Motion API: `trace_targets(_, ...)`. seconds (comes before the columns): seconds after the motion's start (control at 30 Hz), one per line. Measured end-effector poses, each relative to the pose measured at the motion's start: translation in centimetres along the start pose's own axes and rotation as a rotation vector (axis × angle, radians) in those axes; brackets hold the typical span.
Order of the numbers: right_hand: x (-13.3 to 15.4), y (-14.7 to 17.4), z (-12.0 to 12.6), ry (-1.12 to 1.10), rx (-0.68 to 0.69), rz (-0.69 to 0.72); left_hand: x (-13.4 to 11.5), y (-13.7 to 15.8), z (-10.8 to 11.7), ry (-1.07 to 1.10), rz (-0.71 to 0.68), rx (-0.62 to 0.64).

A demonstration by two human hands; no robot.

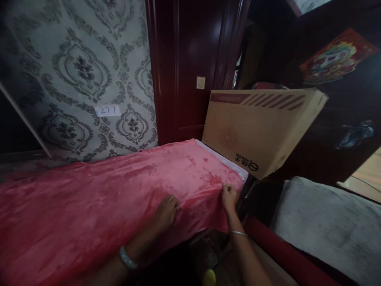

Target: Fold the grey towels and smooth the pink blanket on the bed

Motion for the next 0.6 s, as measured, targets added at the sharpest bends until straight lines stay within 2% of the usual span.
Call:
trace_targets(0.37, 0.5, 1.3, 1.7, -0.009, -0.024, -0.038, -0.4, 0.9, -1.4, -0.027, -0.010, 0.073)
trace_targets(0.6, 0.4, 1.7, 0.5, 0.072, 0.101, -0.086, 0.2, 0.9, -2.0, -0.041, -0.010, 0.137)
Point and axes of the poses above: each hand's wrist, its own y-axis away from the middle knuckle, its own z-axis out of the back of the hand, x = y × z, the point moved 9 cm from there along -y, towards the middle knuckle, and after that the axes turned 14 degrees about y, right-handed, at the moved point
